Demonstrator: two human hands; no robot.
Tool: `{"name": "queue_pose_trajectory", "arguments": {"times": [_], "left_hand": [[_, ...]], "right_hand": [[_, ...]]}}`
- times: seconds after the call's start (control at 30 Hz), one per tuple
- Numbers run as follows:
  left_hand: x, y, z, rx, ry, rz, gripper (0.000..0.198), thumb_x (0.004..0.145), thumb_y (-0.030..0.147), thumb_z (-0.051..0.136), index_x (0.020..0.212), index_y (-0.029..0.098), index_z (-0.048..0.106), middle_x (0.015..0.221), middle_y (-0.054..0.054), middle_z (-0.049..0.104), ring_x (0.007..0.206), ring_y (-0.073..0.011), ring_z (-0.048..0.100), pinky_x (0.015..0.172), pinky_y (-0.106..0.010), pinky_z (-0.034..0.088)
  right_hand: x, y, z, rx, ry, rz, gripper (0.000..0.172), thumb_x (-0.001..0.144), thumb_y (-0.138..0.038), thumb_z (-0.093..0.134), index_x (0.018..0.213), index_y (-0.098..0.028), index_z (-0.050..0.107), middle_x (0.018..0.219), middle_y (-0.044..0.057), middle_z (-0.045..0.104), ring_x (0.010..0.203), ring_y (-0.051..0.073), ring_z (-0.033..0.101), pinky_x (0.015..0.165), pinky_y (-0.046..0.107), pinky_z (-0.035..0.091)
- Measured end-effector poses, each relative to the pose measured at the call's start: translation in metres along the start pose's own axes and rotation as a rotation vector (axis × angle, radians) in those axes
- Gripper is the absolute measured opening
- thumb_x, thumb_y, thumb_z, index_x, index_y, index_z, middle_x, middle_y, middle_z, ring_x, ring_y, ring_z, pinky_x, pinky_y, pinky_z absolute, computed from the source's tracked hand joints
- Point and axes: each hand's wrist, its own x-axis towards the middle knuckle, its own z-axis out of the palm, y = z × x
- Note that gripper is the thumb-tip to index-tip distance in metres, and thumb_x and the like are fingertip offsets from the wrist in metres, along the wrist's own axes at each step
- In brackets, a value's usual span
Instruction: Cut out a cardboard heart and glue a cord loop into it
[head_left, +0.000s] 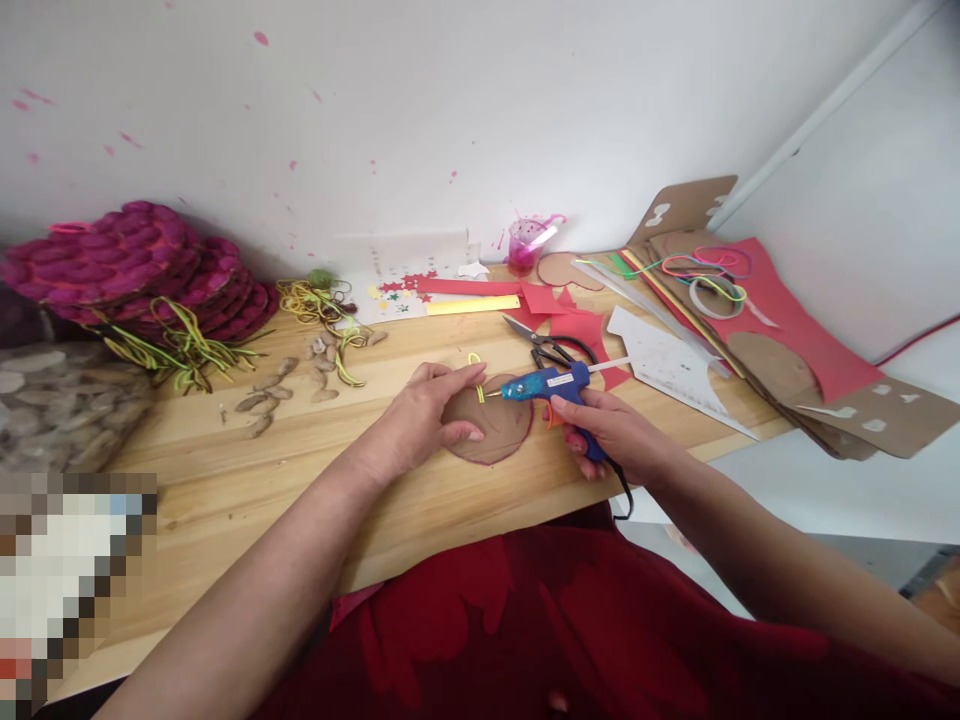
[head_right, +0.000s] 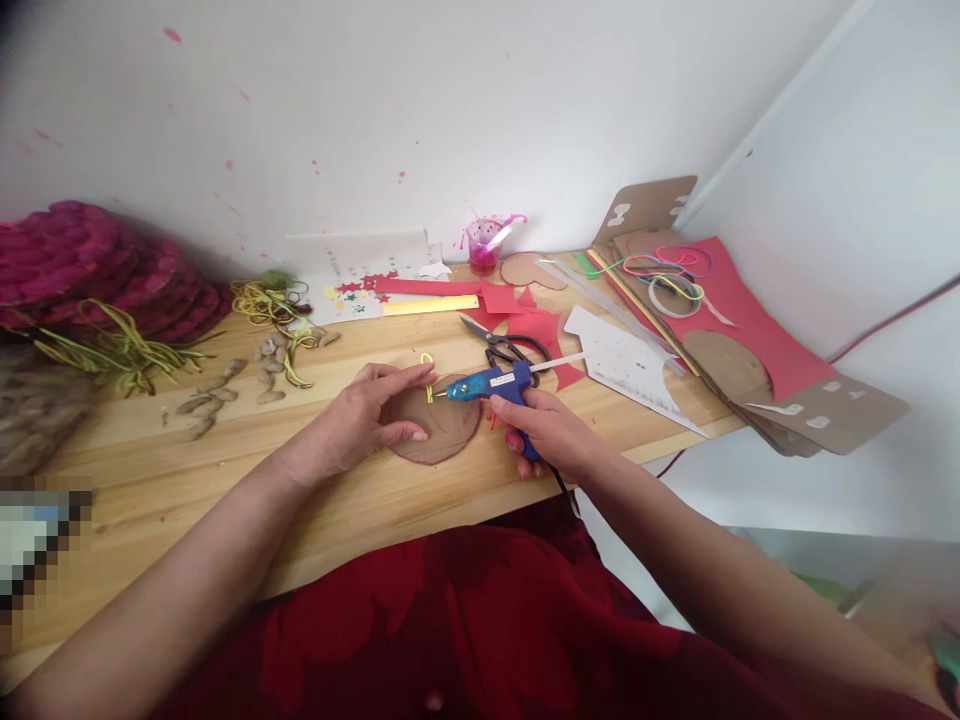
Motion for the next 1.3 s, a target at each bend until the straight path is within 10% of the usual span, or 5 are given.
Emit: {"name": "queue_pose_trajectory", "arguments": {"times": [0.77, 1.3], "left_hand": [[0.000, 0.002, -0.002, 0.002, -0.006, 0.007, 0.075, 0.078, 0.031, 0.078, 0.147, 0.030, 0.049, 0.132, -0.007, 0.062, 0.125, -0.0270, 0.049, 0.112, -0.048, 0.039], [-0.005, 0.007, -0.015, 0.151, 0.041, 0.133, 0.070, 0.079, 0.044, 0.077, 0.142, 0.024, 0.054, 0.138, -0.009, 0.061, 0.124, -0.0287, 0.051, 0.108, -0.046, 0.041]], "right_hand": [[0.002, -0.005, 0.005, -0.042, 0.006, 0.012, 0.030, 0.089, -0.047, 0.063, 0.085, -0.022, 0.048, 0.052, -0.007, 0.051, 0.033, 0.009, 0.048, 0.030, 0.017, 0.031], [-0.052, 0.028, -0.003, -0.253, -0.065, -0.105, 0.050, 0.089, -0.063, 0.057, 0.096, -0.015, 0.066, 0.054, -0.002, 0.054, 0.047, 0.012, 0.050, 0.043, 0.022, 0.033]]}}
